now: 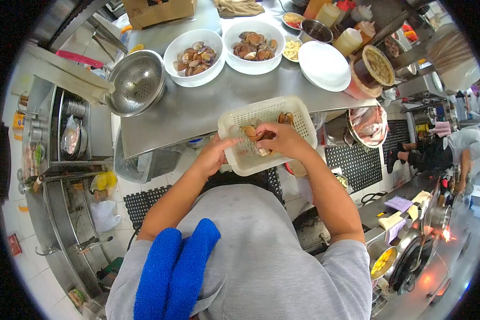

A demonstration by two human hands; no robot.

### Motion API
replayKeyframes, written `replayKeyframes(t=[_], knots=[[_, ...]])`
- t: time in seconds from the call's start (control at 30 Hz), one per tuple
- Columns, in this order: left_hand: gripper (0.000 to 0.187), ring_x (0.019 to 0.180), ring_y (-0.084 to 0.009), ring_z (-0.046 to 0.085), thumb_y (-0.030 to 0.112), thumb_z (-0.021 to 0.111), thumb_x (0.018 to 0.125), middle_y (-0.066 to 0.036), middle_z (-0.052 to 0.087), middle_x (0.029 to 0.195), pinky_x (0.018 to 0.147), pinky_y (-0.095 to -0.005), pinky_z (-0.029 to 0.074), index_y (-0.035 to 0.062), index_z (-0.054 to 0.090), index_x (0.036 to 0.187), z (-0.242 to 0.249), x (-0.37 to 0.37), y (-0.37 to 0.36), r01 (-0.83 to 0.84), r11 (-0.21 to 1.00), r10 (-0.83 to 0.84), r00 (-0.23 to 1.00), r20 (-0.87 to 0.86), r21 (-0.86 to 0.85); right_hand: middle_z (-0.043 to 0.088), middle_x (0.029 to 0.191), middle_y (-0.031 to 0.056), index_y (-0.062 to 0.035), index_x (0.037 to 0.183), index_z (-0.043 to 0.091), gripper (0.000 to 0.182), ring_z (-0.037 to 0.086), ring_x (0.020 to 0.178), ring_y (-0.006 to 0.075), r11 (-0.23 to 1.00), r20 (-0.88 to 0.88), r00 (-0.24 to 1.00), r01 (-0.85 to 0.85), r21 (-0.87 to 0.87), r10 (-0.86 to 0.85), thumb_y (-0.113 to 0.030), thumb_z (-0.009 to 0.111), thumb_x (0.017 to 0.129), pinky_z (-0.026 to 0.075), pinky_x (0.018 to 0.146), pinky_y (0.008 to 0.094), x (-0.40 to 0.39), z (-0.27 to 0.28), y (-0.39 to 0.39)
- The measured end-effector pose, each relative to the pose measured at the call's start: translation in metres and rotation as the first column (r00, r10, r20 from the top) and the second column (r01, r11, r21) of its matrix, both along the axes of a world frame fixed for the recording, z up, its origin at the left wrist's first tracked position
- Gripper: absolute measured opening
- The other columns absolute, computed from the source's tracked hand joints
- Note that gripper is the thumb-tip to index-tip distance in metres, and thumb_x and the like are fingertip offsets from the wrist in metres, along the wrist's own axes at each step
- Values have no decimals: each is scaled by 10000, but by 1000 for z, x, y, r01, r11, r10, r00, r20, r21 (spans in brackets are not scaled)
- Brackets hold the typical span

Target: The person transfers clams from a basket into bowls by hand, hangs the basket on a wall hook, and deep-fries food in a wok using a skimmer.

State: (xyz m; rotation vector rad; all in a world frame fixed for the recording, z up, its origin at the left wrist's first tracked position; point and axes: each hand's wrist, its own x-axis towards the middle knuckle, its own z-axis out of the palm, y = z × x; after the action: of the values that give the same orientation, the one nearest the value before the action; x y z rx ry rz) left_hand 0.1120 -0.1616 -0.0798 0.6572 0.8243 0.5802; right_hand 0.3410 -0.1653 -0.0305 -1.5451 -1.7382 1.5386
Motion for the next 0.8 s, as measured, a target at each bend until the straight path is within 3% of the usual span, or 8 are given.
replayKeyframes(t=[0.27, 0.33, 0.47, 0.53, 0.7, 0.8], knots=[[612, 991, -222, 618, 234, 581, 844, -108, 531, 1206, 778, -385, 556, 66, 301, 1362, -4, -1, 1, 10, 1000, -10, 1000, -10, 3, 611, 1094, 63, -53, 1243, 524, 435, 563, 968, 129, 995, 53, 996, -70, 75, 66, -27, 611, 817, 443, 861, 261, 6, 0, -4], [612, 998, -221, 615, 231, 577, 842, -111, 525, 1213, 779, -384, 557, 65, 299, 1362, -6, -1, 3, 27, 1000, -27, 1000, -13, -1, 567, 1185, 75, -39, 1289, 473, 446, 544, 1011, 150, 997, -32, 997, -75, 16, 75, -15, 544, 850, 432, 897, 277, 12, -14, -1], [611, 1003, -216, 613, 223, 570, 831, -118, 522, 1211, 776, -378, 561, 62, 302, 1356, -2, 0, 4, 58, 998, -59, 998, -32, -11, 557, 1182, 66, -23, 1266, 485, 392, 546, 987, 141, 989, -119, 993, -35, -144, 17, -38, 511, 875, 450, 875, 276, 17, -6, 1], [610, 1002, -215, 613, 225, 569, 829, -120, 521, 1211, 774, -375, 562, 60, 306, 1354, -2, 1, 4, 65, 998, -65, 998, -18, -3, 561, 1137, 51, -27, 1236, 507, 341, 544, 951, 120, 966, -144, 985, 61, -251, -99, -61, 485, 897, 471, 833, 267, 18, -6, 0], [605, 1002, -213, 613, 229, 569, 826, -119, 525, 1206, 770, -374, 563, 66, 316, 1351, 2, 3, 5, 93, 996, -93, 995, -22, 10, 547, 1115, 37, -35, 1219, 514, 319, 545, 935, 113, 971, -199, 971, 90, -221, -135, -95, 482, 907, 502, 791, 261, 23, -5, -1], [569, 882, -153, 616, 268, 575, 807, -86, 556, 1118, 658, -296, 543, 80, 370, 1304, 5, 6, 3, 44, 999, -43, 999, -16, 23, 528, 1147, 44, -39, 1228, 507, 327, 547, 956, 124, 954, -227, 956, 118, -274, -183, -108, 482, 909, 524, 795, 270, 26, -2, -2]])
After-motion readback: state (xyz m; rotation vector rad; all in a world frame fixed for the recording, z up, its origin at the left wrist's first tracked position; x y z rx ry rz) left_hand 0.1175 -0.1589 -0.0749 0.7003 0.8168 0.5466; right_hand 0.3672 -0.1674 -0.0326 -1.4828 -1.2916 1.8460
